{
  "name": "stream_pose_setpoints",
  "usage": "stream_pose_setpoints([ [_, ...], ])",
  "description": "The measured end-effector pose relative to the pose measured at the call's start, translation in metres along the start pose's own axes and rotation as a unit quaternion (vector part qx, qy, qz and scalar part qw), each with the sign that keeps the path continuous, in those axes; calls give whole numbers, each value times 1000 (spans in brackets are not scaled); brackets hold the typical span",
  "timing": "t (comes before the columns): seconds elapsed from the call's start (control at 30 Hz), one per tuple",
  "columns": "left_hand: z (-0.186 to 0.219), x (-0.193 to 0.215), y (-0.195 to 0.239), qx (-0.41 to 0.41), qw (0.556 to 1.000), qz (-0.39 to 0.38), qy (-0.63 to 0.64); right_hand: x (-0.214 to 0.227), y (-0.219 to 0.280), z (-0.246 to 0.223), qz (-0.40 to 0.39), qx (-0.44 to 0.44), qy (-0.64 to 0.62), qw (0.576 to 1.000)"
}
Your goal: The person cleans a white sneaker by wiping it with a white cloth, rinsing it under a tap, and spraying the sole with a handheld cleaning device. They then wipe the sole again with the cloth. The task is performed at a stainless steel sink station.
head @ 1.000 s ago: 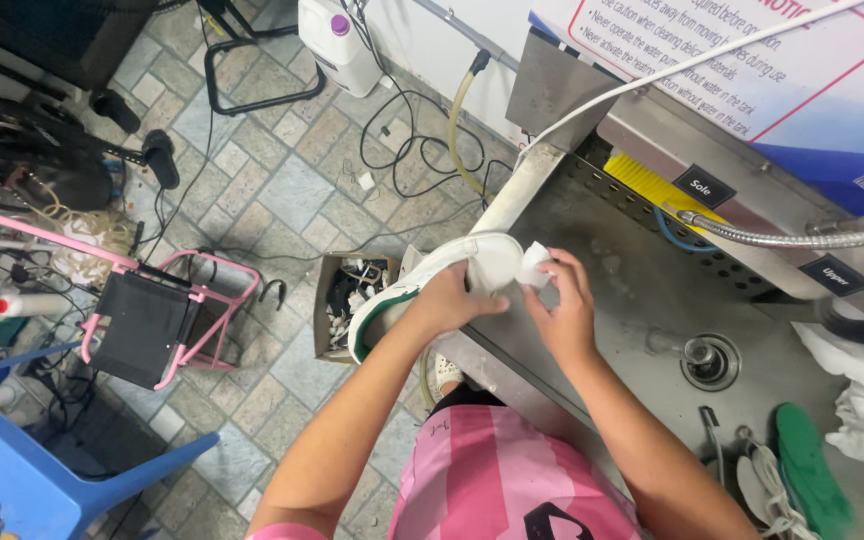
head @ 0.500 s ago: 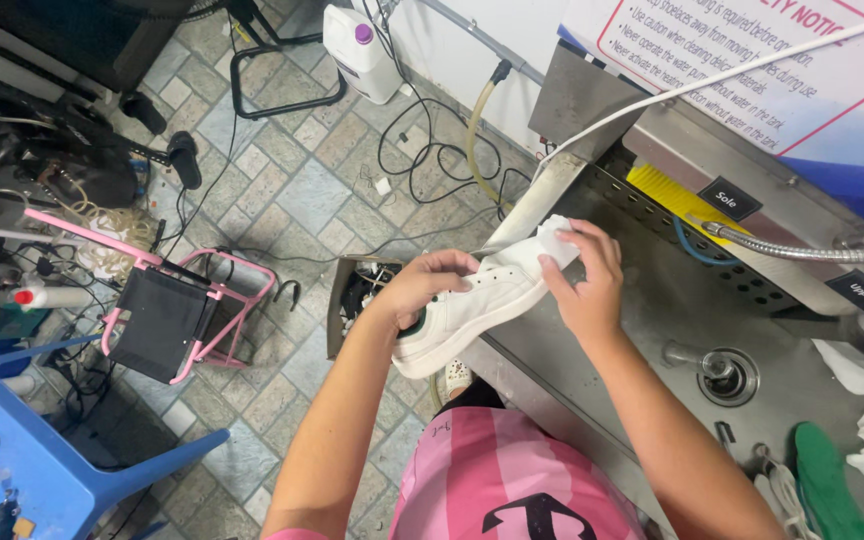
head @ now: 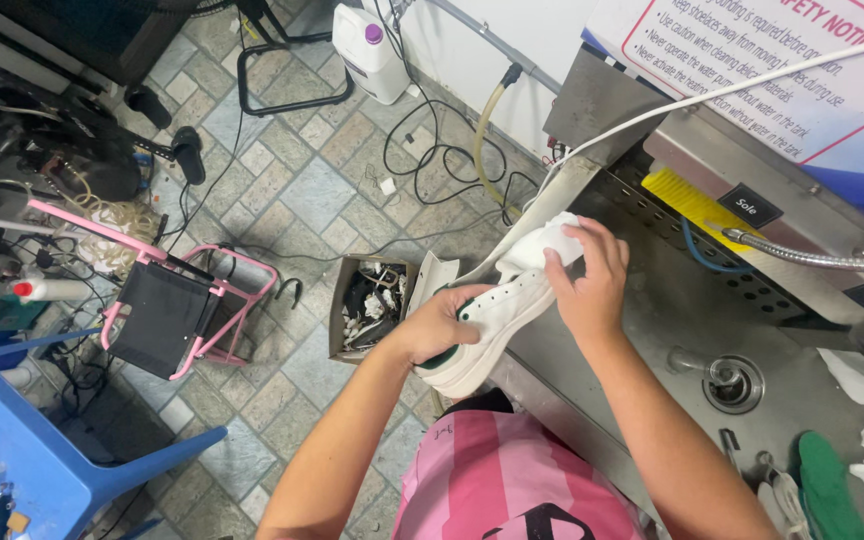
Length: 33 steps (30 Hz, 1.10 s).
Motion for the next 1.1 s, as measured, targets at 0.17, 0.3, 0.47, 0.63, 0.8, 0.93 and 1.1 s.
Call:
stream_pose_setpoints([
  [0.17, -11, 7, -10, -11, 981, -15, 195, 10, 2, -5, 8, 21, -10, 1000],
  [0.3, -22, 10, -23, -41, 968, -22, 245, 8, 8, -12, -24, 32, 4, 999],
  [0.47, -34, 11, -31, -39, 948, -25, 315, -7, 40, -36, -63, 57, -43, 995],
  [0.63, -37, 6, -23, -40, 945, -14, 325, 5, 24, -14, -71, 43, 19, 996],
  [0.8, -33, 2, -26, -41, 940, -1, 338, 7, 29, -25, -82, 69, -14, 994],
  [0.93, -30, 1, -20, -47, 944, -17, 325, 13, 15, -12, -83, 71, 0, 994],
  [1.1, -29, 3, -24, -68, 937, -31, 340, 7, 38, -35, -110, 88, -32, 989],
])
Point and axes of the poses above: each hand's wrist, its own y-axis away from the middle knuckle, its own x-axis out of the back of the hand, z = x × y, the point moved 2 cm from there along -y, towards the middle knuckle, and after that the axes turned 8 degrees about -z, right-handed, at the moved point
